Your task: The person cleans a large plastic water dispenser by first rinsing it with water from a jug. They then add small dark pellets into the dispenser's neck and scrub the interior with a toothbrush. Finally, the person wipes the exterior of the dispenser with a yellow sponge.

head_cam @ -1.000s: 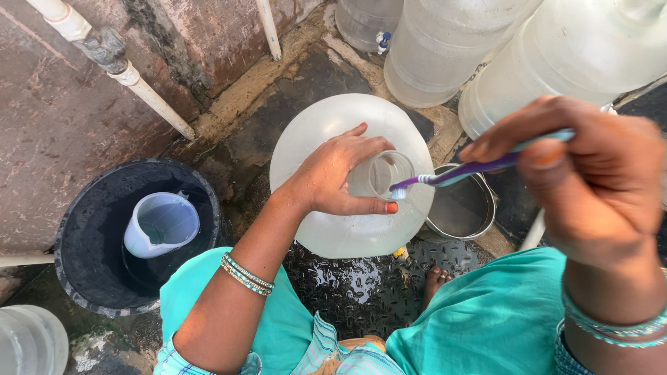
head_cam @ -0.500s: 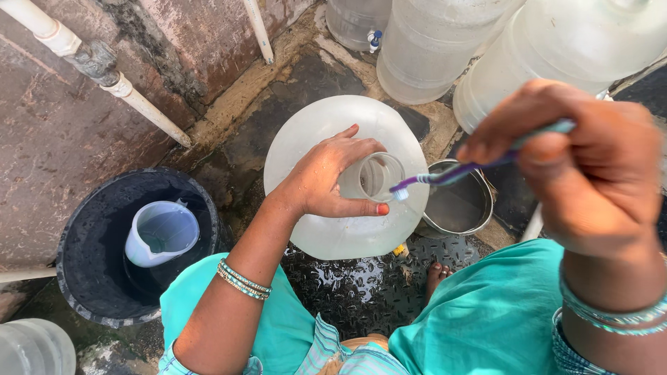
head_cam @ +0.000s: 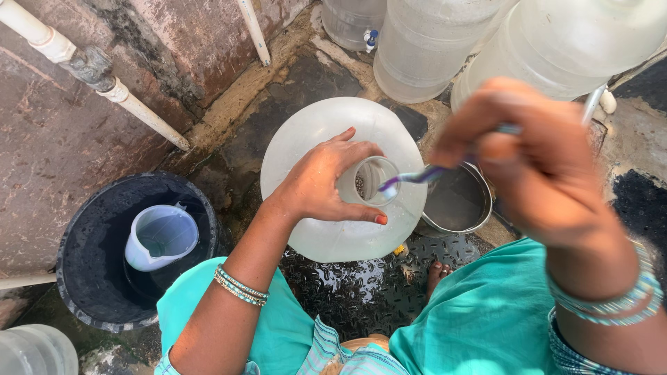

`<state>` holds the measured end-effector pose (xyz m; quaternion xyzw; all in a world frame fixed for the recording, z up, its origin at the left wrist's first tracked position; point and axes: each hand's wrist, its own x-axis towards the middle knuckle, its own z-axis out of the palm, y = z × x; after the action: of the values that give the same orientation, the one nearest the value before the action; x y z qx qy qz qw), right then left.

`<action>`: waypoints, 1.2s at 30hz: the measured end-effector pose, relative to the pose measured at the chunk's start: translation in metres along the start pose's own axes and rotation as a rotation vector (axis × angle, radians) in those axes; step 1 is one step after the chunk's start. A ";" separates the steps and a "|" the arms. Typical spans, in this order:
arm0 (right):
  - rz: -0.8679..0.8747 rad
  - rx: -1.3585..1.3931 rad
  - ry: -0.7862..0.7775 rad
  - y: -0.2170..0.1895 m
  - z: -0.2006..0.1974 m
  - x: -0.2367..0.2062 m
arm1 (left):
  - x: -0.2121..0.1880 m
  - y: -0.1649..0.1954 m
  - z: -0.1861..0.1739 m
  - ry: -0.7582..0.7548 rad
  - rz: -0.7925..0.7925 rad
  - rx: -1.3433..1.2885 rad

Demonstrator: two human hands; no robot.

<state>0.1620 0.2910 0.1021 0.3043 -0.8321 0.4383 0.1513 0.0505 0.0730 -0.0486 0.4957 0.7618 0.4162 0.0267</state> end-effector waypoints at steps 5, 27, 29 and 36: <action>-0.066 -0.123 -0.025 0.015 0.006 0.006 | 0.002 -0.004 0.013 0.245 0.181 0.188; 0.227 -0.084 0.008 0.063 0.030 0.015 | -0.001 -0.008 0.009 0.087 0.001 0.010; 0.142 -0.018 0.073 0.041 0.012 0.010 | -0.002 -0.008 0.011 0.075 0.011 0.019; 0.122 -0.187 0.065 0.046 0.019 0.002 | -0.002 -0.010 0.014 0.065 -0.047 0.050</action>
<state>0.1316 0.2948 0.0629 0.2234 -0.8809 0.3768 0.1791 0.0507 0.0788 -0.0651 0.4646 0.7838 0.4120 -0.0007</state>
